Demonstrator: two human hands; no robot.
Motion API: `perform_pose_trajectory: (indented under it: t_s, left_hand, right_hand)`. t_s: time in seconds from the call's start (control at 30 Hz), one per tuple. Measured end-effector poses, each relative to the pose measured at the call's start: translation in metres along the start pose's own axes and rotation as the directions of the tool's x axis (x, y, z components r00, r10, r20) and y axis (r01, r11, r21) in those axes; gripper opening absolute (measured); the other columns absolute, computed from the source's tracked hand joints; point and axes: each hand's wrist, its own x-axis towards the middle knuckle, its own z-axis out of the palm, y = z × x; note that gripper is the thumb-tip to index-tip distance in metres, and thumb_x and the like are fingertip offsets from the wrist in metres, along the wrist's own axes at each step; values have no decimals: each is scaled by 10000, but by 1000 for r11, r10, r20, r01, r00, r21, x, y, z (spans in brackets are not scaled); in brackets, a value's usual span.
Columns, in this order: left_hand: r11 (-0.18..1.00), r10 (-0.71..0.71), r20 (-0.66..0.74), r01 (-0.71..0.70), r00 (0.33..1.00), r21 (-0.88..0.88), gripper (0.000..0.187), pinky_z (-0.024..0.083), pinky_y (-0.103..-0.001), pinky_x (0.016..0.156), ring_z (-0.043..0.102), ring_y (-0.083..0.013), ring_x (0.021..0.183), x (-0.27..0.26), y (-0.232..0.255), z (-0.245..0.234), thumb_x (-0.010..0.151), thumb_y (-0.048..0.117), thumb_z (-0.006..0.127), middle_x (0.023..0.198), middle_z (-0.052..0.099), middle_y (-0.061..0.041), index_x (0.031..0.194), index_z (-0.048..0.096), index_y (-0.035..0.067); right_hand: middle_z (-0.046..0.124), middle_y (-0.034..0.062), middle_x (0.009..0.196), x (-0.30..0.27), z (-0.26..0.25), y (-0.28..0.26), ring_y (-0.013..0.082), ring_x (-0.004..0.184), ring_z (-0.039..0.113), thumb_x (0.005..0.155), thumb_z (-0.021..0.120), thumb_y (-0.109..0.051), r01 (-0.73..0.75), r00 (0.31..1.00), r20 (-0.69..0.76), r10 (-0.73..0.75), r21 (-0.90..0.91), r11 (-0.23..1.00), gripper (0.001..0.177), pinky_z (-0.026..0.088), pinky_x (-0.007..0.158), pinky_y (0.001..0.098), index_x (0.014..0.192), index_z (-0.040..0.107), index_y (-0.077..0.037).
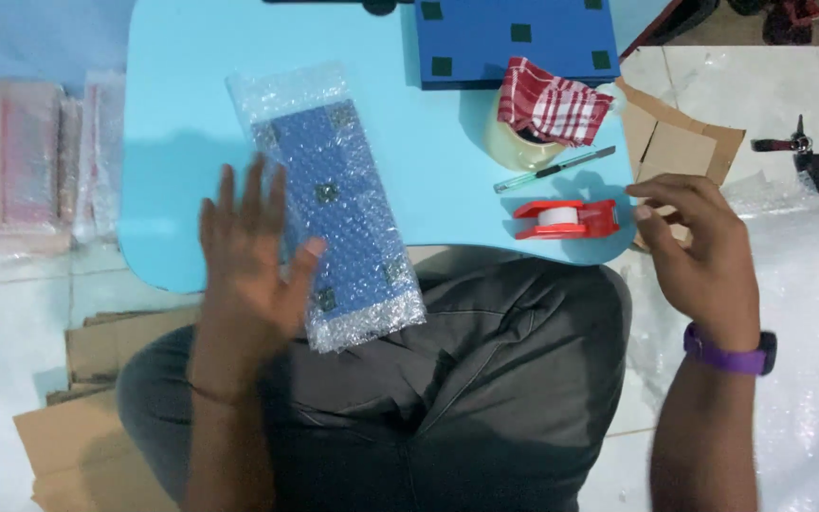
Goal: Wrapping an item in bubble wrap, placing it in a cardboard box, and sealing the box with tape.
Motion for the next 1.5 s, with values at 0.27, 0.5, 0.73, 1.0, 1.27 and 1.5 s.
perform_pose_trajectory:
  t_s: [0.27, 0.5, 0.73, 1.0, 1.27, 1.5]
  left_hand:
    - [931, 288, 37, -271, 957, -243, 761, 300, -633, 1245, 346, -399, 1575, 42, 163, 79, 940, 390, 731, 1655, 387, -122, 1564, 403, 105]
    - [921, 289, 49, -263, 956, -289, 587, 471, -495, 933, 645, -326, 1138, 66, 173, 145, 856, 233, 775, 1198, 677, -70, 1383, 527, 158]
    - [876, 329, 42, -288, 943, -387, 566, 460, -475, 986, 635, -315, 1101, 74, 163, 148, 808, 165, 802, 1197, 687, -64, 1329, 587, 116]
    - [882, 313, 136, -234, 940, -410, 591, 432, -451, 1005, 617, -282, 1080, 76, 160, 134, 796, 156, 821, 1168, 667, -13, 1346, 605, 186]
    - [893, 344, 148, -275, 927, -355, 548, 427, -464, 1010, 573, -269, 1043, 73, 158, 140, 843, 163, 781, 1152, 609, -8, 1366, 623, 200]
    - [883, 336, 133, -263, 932, -390, 512, 439, -463, 1024, 590, -280, 1095, 75, 155, 144, 841, 114, 769, 1212, 624, 11, 1325, 628, 205]
  right_hand:
    - [638, 104, 1328, 41, -7, 4, 281, 1026, 655, 968, 670, -216, -19, 914, 386, 128, -274, 962, 330, 536, 793, 408, 1257, 730, -68]
    - [632, 80, 1436, 53, -8, 8, 311, 1157, 669, 969, 642, -281, 30, 854, 483, 196, -421, 906, 347, 565, 916, 470, 1261, 720, -112]
    - [705, -9, 1341, 56, -15, 25, 233, 1046, 693, 911, 642, -181, 83, 824, 567, 20, -155, 984, 210, 533, 884, 367, 1013, 775, -54]
    - [766, 23, 1133, 53, -45, 17, 233, 924, 740, 938, 649, -364, 31, 799, 587, 132, -259, 965, 323, 566, 786, 405, 1121, 750, -118]
    - [767, 52, 840, 45, -33, 35, 203, 678, 626, 986, 661, -283, -130, 766, 577, 285, -295, 947, 232, 470, 631, 354, 1035, 792, -98]
    - [729, 35, 830, 39, -10, 59, 172, 705, 615, 972, 687, -126, -131, 799, 573, 181, -128, 983, 50, 470, 661, 341, 948, 709, -87]
